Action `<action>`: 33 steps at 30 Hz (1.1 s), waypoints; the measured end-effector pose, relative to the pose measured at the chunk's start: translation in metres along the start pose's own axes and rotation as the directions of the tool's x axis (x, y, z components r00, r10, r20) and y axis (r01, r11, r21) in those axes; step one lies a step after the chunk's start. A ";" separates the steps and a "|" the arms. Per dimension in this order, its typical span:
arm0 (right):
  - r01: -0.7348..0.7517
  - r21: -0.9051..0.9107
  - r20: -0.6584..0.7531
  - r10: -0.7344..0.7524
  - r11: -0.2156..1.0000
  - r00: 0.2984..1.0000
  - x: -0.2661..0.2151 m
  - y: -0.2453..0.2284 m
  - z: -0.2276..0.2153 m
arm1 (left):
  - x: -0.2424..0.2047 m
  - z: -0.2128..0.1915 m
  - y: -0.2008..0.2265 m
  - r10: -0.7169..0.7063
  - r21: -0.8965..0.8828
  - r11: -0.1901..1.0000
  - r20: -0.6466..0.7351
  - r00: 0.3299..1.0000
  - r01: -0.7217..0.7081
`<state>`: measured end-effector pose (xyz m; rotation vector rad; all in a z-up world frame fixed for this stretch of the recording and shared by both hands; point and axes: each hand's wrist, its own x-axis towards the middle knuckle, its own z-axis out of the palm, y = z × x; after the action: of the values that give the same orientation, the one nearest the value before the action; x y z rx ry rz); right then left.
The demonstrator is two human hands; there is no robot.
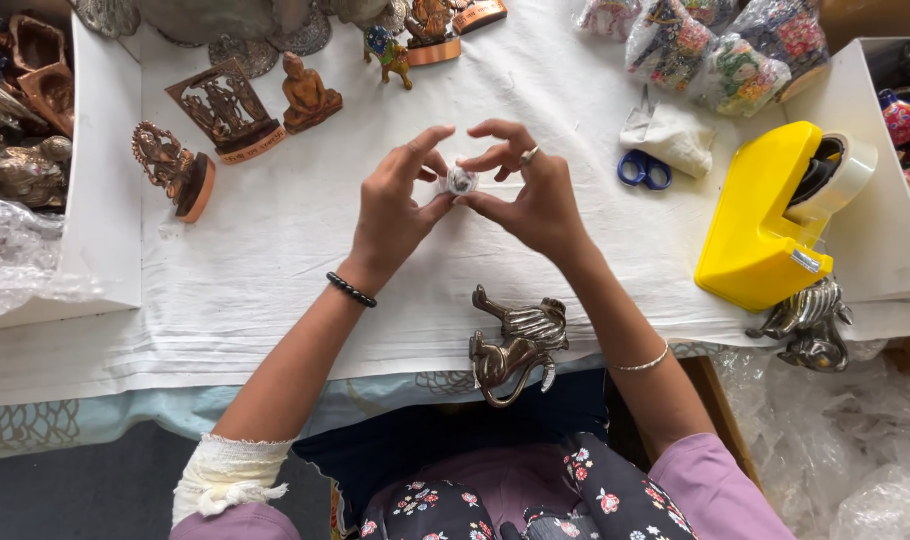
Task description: The person wraps small decorative figurines in bubble wrap and secures them with clear tape. They handle various items, including a small statue and a flat decorative piece, wrapping each individually before placing them aside.
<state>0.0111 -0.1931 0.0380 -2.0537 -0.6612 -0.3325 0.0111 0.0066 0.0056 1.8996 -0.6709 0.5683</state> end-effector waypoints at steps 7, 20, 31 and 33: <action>0.280 -0.257 -0.071 -0.307 0.925 0.949 -0.010 0.023 0.017 | -0.004 0.009 -0.006 -0.056 0.056 0.997 -0.056 0.997 0.059; 0.120 -0.228 -0.263 -0.180 0.966 0.948 -0.009 0.038 0.034 | -0.006 0.015 -0.015 -0.452 -0.349 0.829 0.044 0.891 0.437; 0.044 0.141 -0.099 -0.030 0.989 0.995 -0.012 0.009 0.024 | 0.001 0.003 -0.016 -0.289 -0.205 0.935 0.031 0.957 0.289; 0.012 0.429 -0.021 -0.003 0.903 1.000 -0.008 0.004 0.019 | 0.004 0.002 -0.015 -0.265 -0.071 0.962 -0.014 0.964 0.264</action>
<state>0.0065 -0.1820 0.0211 -1.6238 -0.6634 -0.1895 0.0242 0.0096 -0.0024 1.8761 -0.4059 0.3912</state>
